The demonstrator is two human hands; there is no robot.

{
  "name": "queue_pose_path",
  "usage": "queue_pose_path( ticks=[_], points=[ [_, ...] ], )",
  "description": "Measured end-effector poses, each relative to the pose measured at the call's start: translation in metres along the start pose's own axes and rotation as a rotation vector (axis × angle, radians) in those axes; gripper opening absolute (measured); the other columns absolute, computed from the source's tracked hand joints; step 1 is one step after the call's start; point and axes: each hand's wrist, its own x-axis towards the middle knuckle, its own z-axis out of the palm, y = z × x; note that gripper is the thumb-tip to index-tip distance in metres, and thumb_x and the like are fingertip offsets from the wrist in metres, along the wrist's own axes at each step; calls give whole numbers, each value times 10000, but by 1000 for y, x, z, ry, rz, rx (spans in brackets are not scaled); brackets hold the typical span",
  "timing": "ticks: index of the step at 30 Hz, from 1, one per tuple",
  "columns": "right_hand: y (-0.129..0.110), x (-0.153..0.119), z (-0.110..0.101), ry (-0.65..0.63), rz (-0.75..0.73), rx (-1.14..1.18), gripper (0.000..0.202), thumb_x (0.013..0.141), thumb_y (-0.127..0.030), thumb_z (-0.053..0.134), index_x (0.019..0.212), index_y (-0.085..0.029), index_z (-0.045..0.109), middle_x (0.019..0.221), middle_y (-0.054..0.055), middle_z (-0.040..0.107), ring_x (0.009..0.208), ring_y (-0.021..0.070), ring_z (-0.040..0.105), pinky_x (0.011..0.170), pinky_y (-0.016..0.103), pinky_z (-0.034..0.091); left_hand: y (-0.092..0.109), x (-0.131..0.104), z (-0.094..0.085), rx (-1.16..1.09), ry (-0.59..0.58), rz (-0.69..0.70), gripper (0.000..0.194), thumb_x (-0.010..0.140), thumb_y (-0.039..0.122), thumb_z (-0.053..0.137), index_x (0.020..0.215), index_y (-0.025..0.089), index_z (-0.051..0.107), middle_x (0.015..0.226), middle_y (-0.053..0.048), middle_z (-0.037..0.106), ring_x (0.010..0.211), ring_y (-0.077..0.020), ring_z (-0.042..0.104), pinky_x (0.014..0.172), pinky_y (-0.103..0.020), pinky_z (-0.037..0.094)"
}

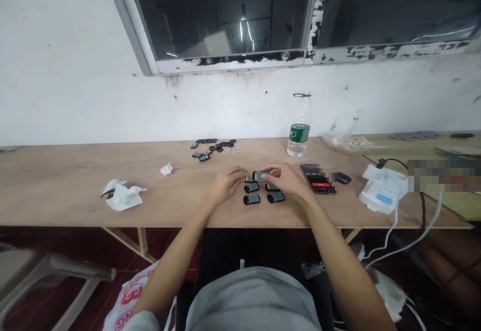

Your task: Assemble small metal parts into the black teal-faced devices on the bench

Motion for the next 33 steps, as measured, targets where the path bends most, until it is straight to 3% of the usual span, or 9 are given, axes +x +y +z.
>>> queue_pose_path(
  ticks=[4,13,23,33],
  points=[
    [-8,-3,8,-30,-43,47,277,833,-344,702,1050,-181,754,1004,82,775,833,224,710,718,312,559,0,-2,10,51,64,64,281,997,215,510,1231,228,667,1271,-114,670,1147,-232,654,959,-409,565],
    [-19,-6,11,-43,-47,102,312,835,-356,706,1074,-162,750,954,94,777,871,232,719,749,317,558,-2,-3,10,50,121,149,322,983,191,548,1286,243,645,1231,-99,701,1102,-211,688,921,-362,598],
    [-26,-8,11,-43,18,161,313,843,-359,710,1082,-161,745,972,104,775,871,239,731,699,301,556,-13,-9,18,88,111,171,540,961,30,381,1400,290,559,1309,-90,657,1180,-213,645,946,-384,587],
    [-13,-2,13,-34,46,170,330,842,-372,716,1090,-156,740,924,95,780,853,234,730,639,269,537,-12,-6,17,5,69,103,399,995,127,447,1333,254,617,1320,-93,660,1193,-211,647,991,-388,569]
  ],
)
